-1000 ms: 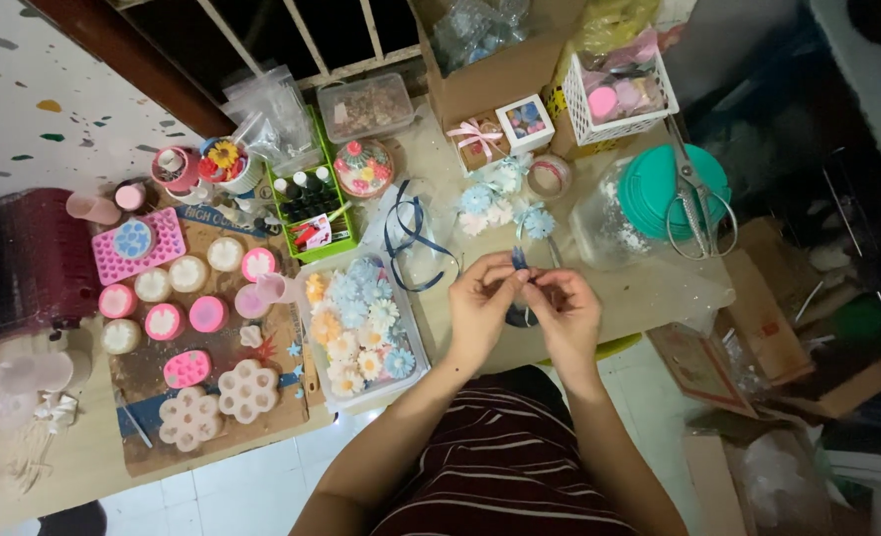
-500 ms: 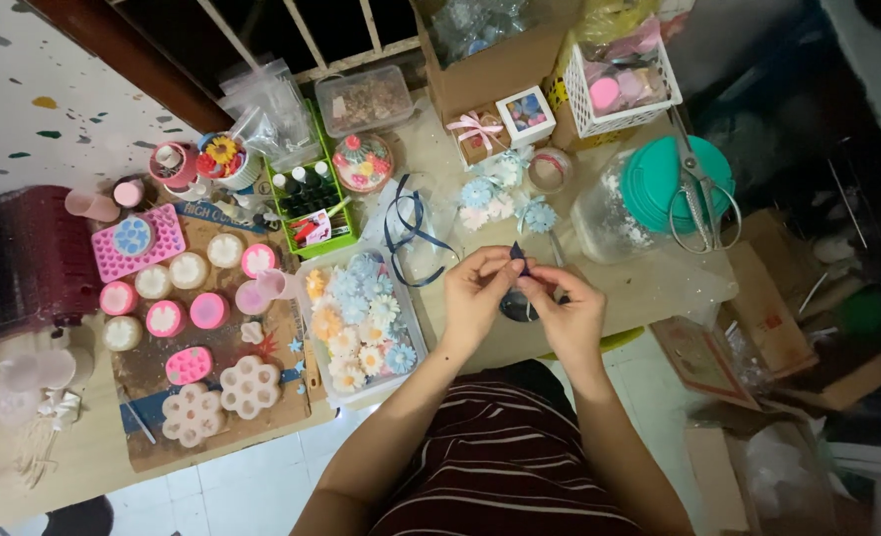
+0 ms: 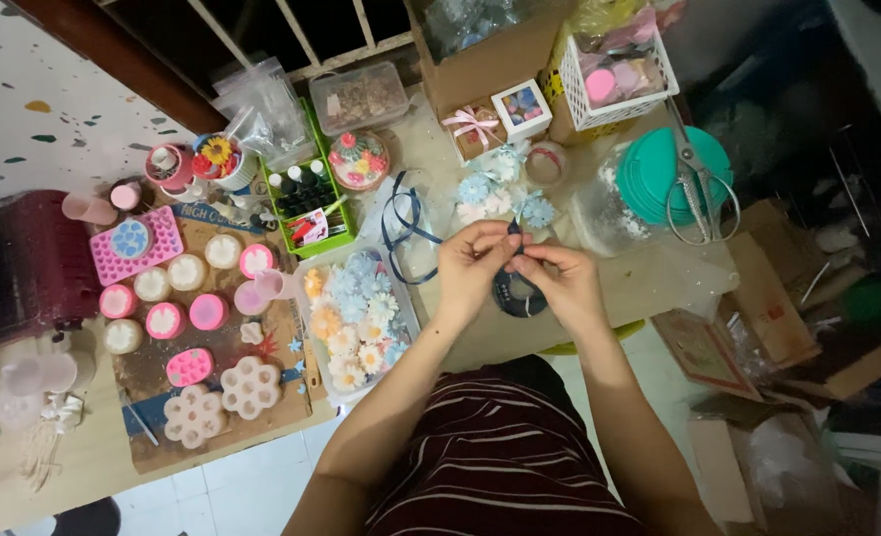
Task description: Cutting and preparing decorative ribbons at a workshop table.
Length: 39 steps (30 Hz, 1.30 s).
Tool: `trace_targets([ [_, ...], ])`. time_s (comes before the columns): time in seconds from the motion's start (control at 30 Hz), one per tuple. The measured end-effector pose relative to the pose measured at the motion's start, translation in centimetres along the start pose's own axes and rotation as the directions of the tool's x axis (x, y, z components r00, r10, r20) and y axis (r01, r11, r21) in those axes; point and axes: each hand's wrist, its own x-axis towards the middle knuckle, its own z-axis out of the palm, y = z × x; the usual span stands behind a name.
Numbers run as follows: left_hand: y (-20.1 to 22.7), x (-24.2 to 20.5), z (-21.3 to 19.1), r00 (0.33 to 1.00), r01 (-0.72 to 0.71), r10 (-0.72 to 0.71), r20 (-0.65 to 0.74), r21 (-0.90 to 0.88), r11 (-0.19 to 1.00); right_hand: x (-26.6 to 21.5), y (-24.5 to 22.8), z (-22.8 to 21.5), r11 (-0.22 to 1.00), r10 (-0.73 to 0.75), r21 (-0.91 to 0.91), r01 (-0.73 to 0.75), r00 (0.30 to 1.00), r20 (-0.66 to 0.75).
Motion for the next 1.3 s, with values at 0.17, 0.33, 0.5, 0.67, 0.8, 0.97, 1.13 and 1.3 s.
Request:
trace_targets([
  [0.17, 0.5, 2.5, -1.0, 1.000, -0.026, 0.027, -0.016, 0.039, 0.999, 1.1, 1.6, -0.5, 0.996, 0.051, 0.069, -0.057, 0.995, 0.082],
  [0.33, 3.2, 4.8, -1.2, 0.993, -0.103, 0.107, -0.048, 0.078, 0.992, 1.2, 3.2, -1.2, 0.996, 0.036, 0.082, -0.044, 0.994, 0.104],
  [0.5, 5.4, 6.3, -1.2, 0.983, -0.164, 0.165, -0.077, 0.019, 0.986, 1.2, 4.1, -1.8, 0.994, 0.057, 0.091, -0.067, 0.992, 0.113],
  [0.67, 5.1, 6.3, -0.5, 0.987, -0.156, 0.159, -0.039, 0.079, 0.985, 1.5, 5.1, -1.6, 0.978, 0.153, 0.125, -0.167, 0.982, 0.112],
  [0.8, 3.2, 5.5, 0.0, 0.987, -0.158, 0.160, -0.013, 0.094, 0.983, 1.7, 5.4, -1.3, 0.971, 0.126, 0.185, -0.154, 0.980, 0.156],
  [0.97, 4.1, 4.1, 1.2, 0.992, -0.035, 0.009, 0.124, 0.208, 0.978, 2.9, 6.7, -2.5, 0.995, 0.000, 0.100, -0.013, 0.992, 0.128],
  [1.13, 3.4, 3.9, 0.7, 0.979, -0.123, 0.074, 0.190, 0.260, 0.958, 3.3, 3.3, -2.0, 0.987, -0.133, 0.113, 0.116, 0.978, 0.159],
  [1.3, 3.4, 4.0, 0.4, 0.967, -0.210, 0.170, 0.193, 0.210, 0.955, 2.9, 1.6, -1.1, 0.982, -0.158, 0.129, 0.135, 0.970, 0.186],
])
